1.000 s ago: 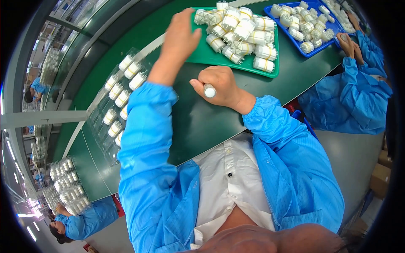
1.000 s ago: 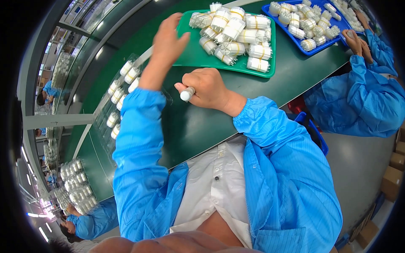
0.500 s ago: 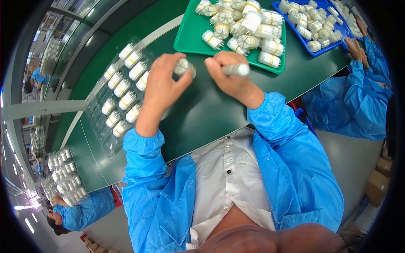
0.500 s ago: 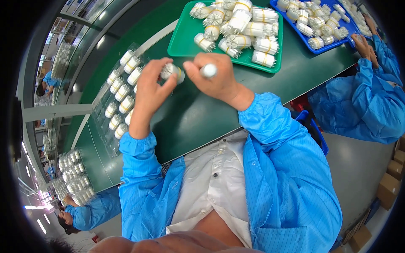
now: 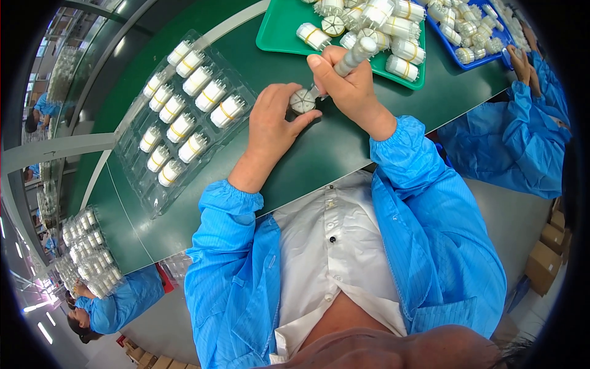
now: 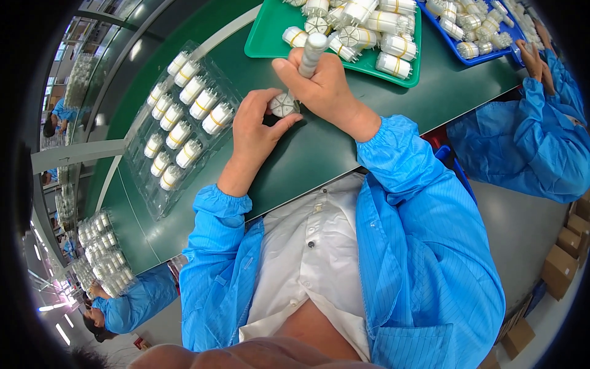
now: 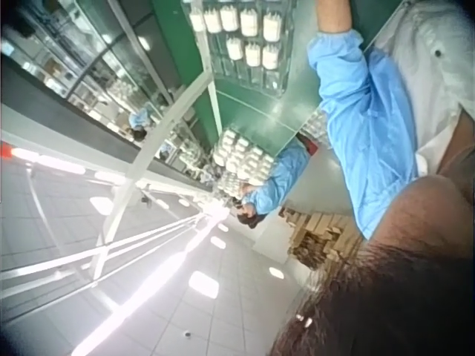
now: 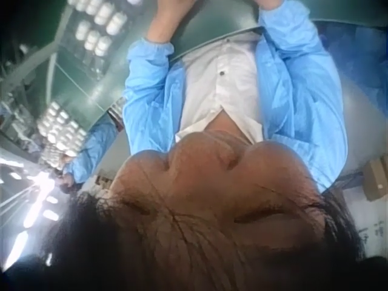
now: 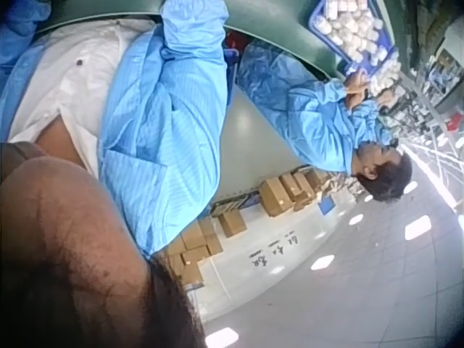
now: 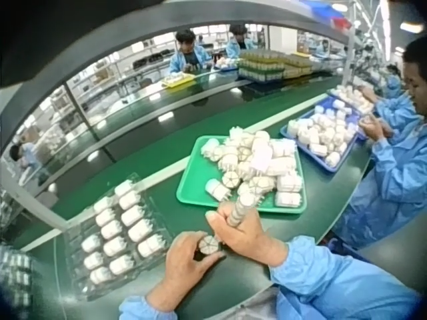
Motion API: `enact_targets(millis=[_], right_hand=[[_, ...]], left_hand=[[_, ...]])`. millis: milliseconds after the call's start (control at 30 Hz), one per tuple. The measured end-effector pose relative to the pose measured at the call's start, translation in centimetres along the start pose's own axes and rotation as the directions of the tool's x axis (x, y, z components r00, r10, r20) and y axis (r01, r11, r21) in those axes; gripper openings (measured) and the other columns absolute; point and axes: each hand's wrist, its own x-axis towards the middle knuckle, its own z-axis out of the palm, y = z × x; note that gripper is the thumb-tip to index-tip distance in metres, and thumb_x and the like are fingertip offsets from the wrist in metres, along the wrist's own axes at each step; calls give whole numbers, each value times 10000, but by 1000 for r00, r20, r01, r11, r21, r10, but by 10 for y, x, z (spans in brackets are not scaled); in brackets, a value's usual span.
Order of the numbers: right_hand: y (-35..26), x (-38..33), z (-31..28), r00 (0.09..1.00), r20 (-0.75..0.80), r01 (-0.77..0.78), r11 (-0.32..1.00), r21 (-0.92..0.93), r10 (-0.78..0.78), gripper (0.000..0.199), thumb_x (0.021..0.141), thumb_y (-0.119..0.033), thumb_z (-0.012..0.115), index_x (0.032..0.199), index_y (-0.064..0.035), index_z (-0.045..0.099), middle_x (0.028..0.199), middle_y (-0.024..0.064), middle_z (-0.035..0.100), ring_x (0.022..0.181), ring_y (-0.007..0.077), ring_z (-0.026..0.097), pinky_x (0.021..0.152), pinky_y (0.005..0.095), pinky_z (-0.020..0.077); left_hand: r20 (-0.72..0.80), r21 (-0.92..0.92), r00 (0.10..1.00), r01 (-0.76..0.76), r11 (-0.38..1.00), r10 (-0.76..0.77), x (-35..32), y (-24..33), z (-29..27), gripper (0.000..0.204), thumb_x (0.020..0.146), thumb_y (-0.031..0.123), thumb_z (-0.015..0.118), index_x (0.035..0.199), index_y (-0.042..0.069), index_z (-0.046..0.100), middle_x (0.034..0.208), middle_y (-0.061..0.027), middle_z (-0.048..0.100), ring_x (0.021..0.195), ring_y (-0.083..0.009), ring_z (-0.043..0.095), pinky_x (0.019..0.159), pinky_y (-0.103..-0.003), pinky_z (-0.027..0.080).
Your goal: The person assembles small components onto plastic plugs using a specialized hand tool at a manufacturing workbench.
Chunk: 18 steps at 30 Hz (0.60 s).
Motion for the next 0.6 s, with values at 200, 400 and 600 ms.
enact_targets(millis=[200,400,600], right_hand=[[4,1,6,1000,20,-2,996,-95,4,367,992,-172,617,654,-73,513,581,-24,516,537,50,435,465,260,334],[0,0,9,970,105,243,914,-326,-220,348,979,-163,629,664,-81,508,581,-30,498,538,50,419,473,256,328],[8,3,-4,999,-32,22,997,73,-20,359,988,-175,612,662,-83,493,591,-21,503,562,51,445,500,243,349]], left_hand=[[-15,12,1000,-12,1000,12,-1,1,5,504,675,202,901,1078,46,642,919,-85,605,758,-223,581,654,-327,505],[21,-25,998,63,998,-63,-3,1,4,496,693,169,871,1104,31,630,997,-123,634,909,-320,620,773,-418,518],[0,-113,997,82,990,-83,-5,6,8,540,721,88,797,1213,36,581,1113,-132,667,987,-315,643,838,-391,531]])
